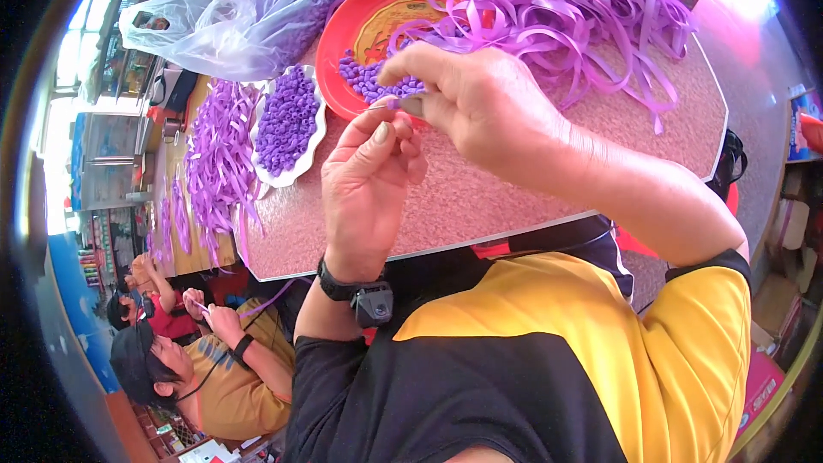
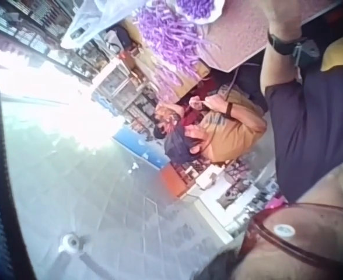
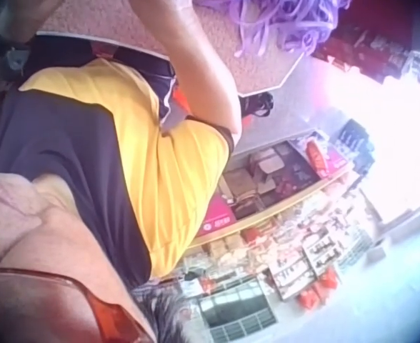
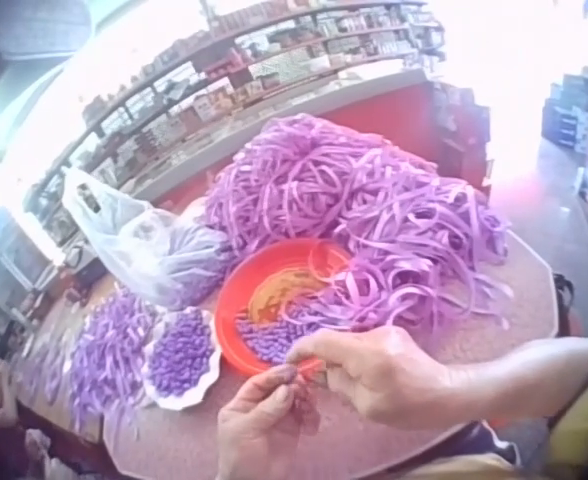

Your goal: Threading small purple plastic rings or beads onto purple ribbons at a factory workbench.

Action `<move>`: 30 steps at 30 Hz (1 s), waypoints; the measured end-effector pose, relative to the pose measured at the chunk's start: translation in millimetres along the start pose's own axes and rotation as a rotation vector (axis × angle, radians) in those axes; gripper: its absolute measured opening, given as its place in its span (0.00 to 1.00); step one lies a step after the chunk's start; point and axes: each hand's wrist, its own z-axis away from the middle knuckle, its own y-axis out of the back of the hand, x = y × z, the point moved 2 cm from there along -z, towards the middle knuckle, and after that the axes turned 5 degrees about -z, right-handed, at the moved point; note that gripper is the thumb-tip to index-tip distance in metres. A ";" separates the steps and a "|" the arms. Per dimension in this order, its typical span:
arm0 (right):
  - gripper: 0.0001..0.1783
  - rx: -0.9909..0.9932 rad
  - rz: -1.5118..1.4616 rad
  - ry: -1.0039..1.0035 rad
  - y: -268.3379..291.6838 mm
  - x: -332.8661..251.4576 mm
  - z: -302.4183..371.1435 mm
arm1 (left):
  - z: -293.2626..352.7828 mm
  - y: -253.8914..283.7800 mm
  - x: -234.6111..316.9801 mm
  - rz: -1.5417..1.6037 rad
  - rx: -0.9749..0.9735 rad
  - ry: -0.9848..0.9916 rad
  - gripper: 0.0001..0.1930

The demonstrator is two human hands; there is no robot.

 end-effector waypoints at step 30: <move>0.08 -0.002 -0.564 0.016 39.1 5.9 -16.3 | -33.1 -35.3 54.1 -0.655 -0.262 -0.280 0.07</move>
